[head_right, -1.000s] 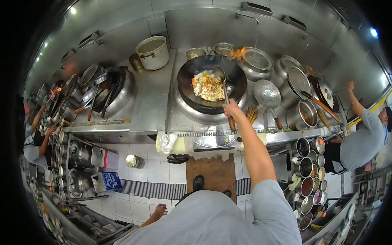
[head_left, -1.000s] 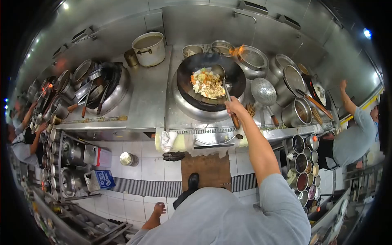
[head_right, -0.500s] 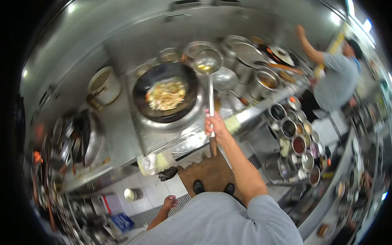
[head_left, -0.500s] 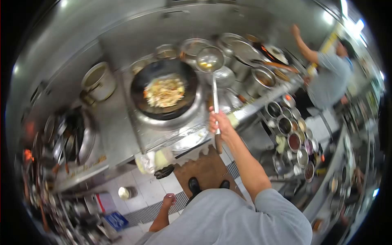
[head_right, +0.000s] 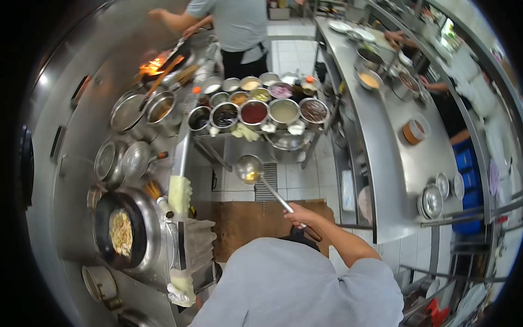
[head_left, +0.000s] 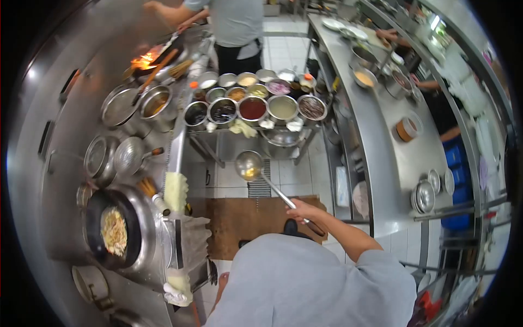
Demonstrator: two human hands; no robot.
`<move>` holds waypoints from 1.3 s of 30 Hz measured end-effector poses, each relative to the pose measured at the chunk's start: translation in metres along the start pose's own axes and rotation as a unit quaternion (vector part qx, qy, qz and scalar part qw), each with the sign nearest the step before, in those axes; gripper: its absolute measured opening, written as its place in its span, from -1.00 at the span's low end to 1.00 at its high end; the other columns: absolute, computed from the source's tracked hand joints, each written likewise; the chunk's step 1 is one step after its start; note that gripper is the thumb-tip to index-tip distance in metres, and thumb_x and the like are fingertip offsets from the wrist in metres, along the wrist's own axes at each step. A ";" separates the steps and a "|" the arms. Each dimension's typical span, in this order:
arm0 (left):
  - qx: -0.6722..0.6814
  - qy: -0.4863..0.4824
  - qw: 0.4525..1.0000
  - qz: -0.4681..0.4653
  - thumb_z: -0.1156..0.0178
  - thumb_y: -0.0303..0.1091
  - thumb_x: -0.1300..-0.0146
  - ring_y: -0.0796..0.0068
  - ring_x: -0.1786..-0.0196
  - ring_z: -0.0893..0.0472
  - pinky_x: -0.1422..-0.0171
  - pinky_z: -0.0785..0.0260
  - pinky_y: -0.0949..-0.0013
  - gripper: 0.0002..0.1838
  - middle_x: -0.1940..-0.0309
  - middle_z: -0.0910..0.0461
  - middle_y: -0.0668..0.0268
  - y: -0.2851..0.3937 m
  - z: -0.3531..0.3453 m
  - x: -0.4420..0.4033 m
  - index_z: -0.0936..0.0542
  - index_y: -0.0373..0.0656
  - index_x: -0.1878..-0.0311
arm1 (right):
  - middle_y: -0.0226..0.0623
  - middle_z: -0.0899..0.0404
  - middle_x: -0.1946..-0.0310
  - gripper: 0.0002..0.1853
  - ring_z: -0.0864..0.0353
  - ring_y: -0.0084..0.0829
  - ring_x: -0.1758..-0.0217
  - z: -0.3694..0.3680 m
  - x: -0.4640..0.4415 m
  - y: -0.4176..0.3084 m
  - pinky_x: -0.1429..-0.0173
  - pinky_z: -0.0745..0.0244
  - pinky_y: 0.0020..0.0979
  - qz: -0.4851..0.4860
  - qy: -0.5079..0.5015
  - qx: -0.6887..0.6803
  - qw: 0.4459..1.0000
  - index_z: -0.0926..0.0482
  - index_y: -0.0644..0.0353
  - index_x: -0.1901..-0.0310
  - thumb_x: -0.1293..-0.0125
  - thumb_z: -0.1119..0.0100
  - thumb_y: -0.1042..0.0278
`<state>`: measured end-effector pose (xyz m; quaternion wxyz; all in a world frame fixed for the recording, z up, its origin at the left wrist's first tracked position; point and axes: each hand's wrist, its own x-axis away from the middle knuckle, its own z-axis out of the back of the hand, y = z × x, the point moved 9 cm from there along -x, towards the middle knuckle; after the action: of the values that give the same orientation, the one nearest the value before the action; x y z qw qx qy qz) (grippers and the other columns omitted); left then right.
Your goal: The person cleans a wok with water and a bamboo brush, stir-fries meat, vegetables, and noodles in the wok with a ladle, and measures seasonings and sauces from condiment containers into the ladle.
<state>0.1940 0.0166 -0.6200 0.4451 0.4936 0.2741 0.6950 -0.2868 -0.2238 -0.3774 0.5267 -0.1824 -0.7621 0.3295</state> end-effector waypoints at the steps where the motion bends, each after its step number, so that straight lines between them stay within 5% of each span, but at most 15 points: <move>1: -0.025 -0.017 0.999 -0.031 -0.14 -0.18 -0.36 0.38 0.35 -0.61 0.34 -0.53 0.27 -0.81 0.34 -0.57 0.30 0.013 -0.003 -0.010 -0.51 -0.05 0.10 | -0.54 -0.20 0.62 -0.74 -0.14 -0.68 0.75 0.023 0.020 0.016 0.74 -0.15 -0.51 -0.011 0.034 -0.011 0.999 -0.27 0.09 0.05 -0.30 -0.11 0.41; 2: -0.040 -0.032 0.996 -0.071 -0.14 -0.18 -0.35 0.38 0.36 -0.60 0.35 -0.53 0.28 -0.81 0.35 -0.57 0.30 0.039 -0.007 -0.021 -0.51 -0.06 0.11 | -0.53 -0.20 0.63 -0.75 -0.16 -0.67 0.75 0.043 0.036 0.034 0.73 -0.17 -0.51 -0.011 0.055 -0.040 0.998 -0.26 0.09 0.06 -0.30 -0.10 0.42; 4: 0.089 -0.025 0.968 0.234 -0.18 -0.20 -0.34 0.46 0.45 -0.58 0.47 -0.49 0.37 -0.83 0.46 -0.55 0.37 0.033 -0.017 -0.040 -0.53 -0.08 0.19 | -0.52 -0.21 0.63 -0.75 -0.18 -0.66 0.75 0.073 0.064 0.066 0.72 -0.21 -0.50 -0.011 0.094 -0.074 0.993 -0.25 0.09 0.08 -0.29 -0.08 0.45; 6: 0.023 -0.060 0.996 0.070 -0.19 -0.21 -0.34 0.51 0.56 -0.52 0.61 -0.38 0.41 -0.84 0.49 -0.54 0.38 0.141 -0.029 -0.069 -0.53 -0.08 0.18 | -0.51 -0.20 0.63 -0.76 -0.19 -0.65 0.74 0.094 0.086 0.087 0.71 -0.22 -0.49 -0.008 0.108 -0.080 0.991 -0.25 0.09 0.09 -0.29 -0.08 0.46; 8: 0.085 -0.117 0.982 0.123 -0.18 -0.25 -0.35 0.52 0.58 -0.51 0.65 -0.32 0.38 -0.84 0.50 -0.52 0.37 0.138 -0.056 -0.122 -0.52 -0.12 0.16 | -0.52 -0.21 0.63 -0.74 -0.16 -0.67 0.75 0.114 0.102 0.109 0.72 -0.19 -0.49 -0.033 0.149 -0.134 0.979 -0.26 0.04 0.03 -0.32 -0.07 0.44; 13: 0.029 -0.157 0.985 0.067 -0.14 -0.33 -0.38 0.53 0.58 -0.47 0.62 -0.32 0.37 -0.79 0.48 -0.50 0.35 0.315 -0.130 -0.211 -0.52 -0.12 -0.02 | -0.52 -0.21 0.62 -0.74 -0.16 -0.66 0.75 0.129 0.143 0.073 0.70 -0.16 -0.50 0.007 0.158 -0.228 0.961 -0.26 0.04 0.02 -0.33 -0.07 0.45; 16: -0.063 -0.207 0.974 -0.062 -0.10 -0.34 -0.36 0.56 0.41 -0.53 0.44 -0.43 0.44 -0.70 0.38 -0.52 0.40 0.414 -0.176 -0.289 -0.51 -0.07 -0.14 | -0.53 -0.21 0.60 -0.75 -0.16 -0.66 0.74 0.142 0.151 0.052 0.68 -0.19 -0.47 0.034 0.175 -0.251 0.951 -0.27 0.06 0.00 -0.36 -0.06 0.44; 19: -0.105 -0.148 0.958 -0.222 -0.11 -0.41 -0.31 0.57 0.40 -0.55 0.40 -0.43 0.45 -0.72 0.31 -0.60 0.33 0.549 -0.224 -0.335 -0.55 -0.16 -0.07 | -0.52 -0.18 0.62 -0.75 -0.14 -0.65 0.75 0.159 0.166 0.014 0.67 -0.18 -0.48 0.092 0.207 -0.278 0.933 -0.29 0.07 -0.03 -0.37 -0.05 0.47; 23: -0.074 -0.119 0.948 -0.285 -0.23 -0.28 -0.22 0.40 0.44 -0.62 0.31 -0.43 0.29 -0.81 0.49 -0.65 0.28 0.682 -0.287 -0.395 -0.62 -0.18 0.19 | -0.52 -0.17 0.65 -0.72 -0.14 -0.64 0.76 0.181 0.176 -0.034 0.70 -0.16 -0.49 0.131 0.237 -0.293 0.917 -0.29 0.08 -0.05 -0.36 -0.08 0.45; 28: -0.115 -0.052 0.934 -0.335 -0.33 -0.17 -0.14 0.13 0.22 -0.64 0.08 -0.45 0.14 -0.71 0.30 -0.69 0.21 0.777 -0.347 -0.463 -0.63 -0.16 0.19 | -0.50 -0.17 0.63 -0.70 -0.13 -0.67 0.79 0.198 0.170 -0.085 0.73 -0.18 -0.50 0.128 0.274 -0.330 0.894 -0.29 0.07 -0.05 -0.34 -0.09 0.45; 29: -0.146 -0.045 0.914 -0.377 -0.42 -0.19 -0.04 0.13 -0.04 -0.58 -0.16 -0.39 0.12 -0.53 0.06 -0.64 0.16 0.792 -0.360 -0.470 -0.59 -0.13 -0.02 | -0.50 -0.18 0.62 -0.70 -0.13 -0.67 0.79 0.201 0.167 -0.096 0.73 -0.18 -0.50 0.131 0.281 -0.341 0.887 -0.28 0.07 -0.05 -0.33 -0.10 0.45; 32: -0.186 -0.057 0.883 -0.427 -0.48 -0.24 0.06 0.07 -0.22 -0.47 -0.33 -0.29 0.11 -0.28 -0.12 -0.54 0.09 0.815 -0.397 -0.498 -0.46 -0.13 -0.23 | -0.50 -0.19 0.62 -0.69 -0.13 -0.67 0.79 0.210 0.154 -0.116 0.73 -0.18 -0.51 0.133 0.301 -0.357 0.874 -0.28 0.07 -0.05 -0.33 -0.11 0.44; 33: -0.188 -0.069 0.882 -0.427 -0.53 -0.26 0.15 0.02 -0.26 -0.43 -0.37 -0.26 0.11 -0.13 -0.17 -0.49 0.01 0.818 -0.408 -0.509 -0.38 -0.19 -0.30 | -0.50 -0.19 0.61 -0.69 -0.13 -0.67 0.79 0.213 0.150 -0.121 0.73 -0.18 -0.51 0.131 0.306 -0.357 0.873 -0.27 0.07 -0.05 -0.33 -0.11 0.44; 39: -0.189 -0.089 0.883 -0.420 -0.56 -0.20 0.23 0.00 -0.28 -0.41 -0.41 -0.21 0.09 -0.04 -0.19 -0.47 0.01 0.823 -0.427 -0.516 -0.36 -0.20 -0.32 | -0.49 -0.19 0.64 -0.72 -0.16 -0.64 0.78 0.234 0.123 -0.136 0.72 -0.22 -0.49 0.142 0.314 -0.346 0.873 -0.28 0.08 -0.04 -0.36 -0.10 0.43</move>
<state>-0.4294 -0.7907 -0.3271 0.8026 0.2983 0.2781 0.4353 -0.5403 -0.3166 -0.2524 0.5890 -0.5533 -0.5875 0.0417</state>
